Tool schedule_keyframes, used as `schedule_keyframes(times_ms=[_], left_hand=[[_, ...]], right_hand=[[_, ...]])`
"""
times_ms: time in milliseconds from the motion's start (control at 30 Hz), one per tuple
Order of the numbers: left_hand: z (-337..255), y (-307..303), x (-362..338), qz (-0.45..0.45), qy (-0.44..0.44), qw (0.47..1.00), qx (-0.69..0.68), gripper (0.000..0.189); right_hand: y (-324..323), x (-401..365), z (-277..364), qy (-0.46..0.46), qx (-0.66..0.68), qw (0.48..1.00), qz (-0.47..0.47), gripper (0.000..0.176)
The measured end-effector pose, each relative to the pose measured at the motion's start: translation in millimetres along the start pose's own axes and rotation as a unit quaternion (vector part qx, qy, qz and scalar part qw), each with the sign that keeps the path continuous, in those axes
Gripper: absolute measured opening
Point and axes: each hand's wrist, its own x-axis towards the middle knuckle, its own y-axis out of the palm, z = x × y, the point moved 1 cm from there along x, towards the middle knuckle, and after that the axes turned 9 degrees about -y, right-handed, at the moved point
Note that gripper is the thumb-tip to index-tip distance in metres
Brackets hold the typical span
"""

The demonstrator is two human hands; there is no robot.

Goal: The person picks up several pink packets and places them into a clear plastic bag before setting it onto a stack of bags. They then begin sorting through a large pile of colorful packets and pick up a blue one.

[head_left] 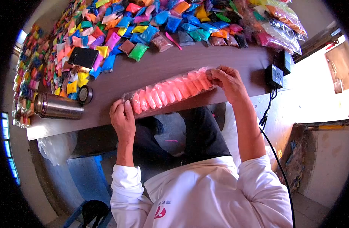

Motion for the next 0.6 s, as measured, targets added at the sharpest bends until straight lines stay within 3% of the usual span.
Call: schedule_keyframes(times_ms=[133,333,400,600], left_hand=[[2,-2,0,0.011,-0.007,1.0,-0.004,0.033],[1,-4,-1,0.041,-0.023,0.999,-0.018,0.035],[0,-3,-1,0.04,-0.013,0.999,-0.005,0.036],[7,6,-3,-0.011,0.033,0.999,0.014,0.026]], right_hand=[[-13,5,-19,-0.011,-0.023,1.0,0.019,0.023],[0,-5,-24,-0.001,-0.084,0.994,-0.071,0.018],[4,-6,-24,-0.131,-0.305,0.938,-0.096,0.018],[-7,3,-38,-0.184,-0.351,0.916,-0.06,0.025]])
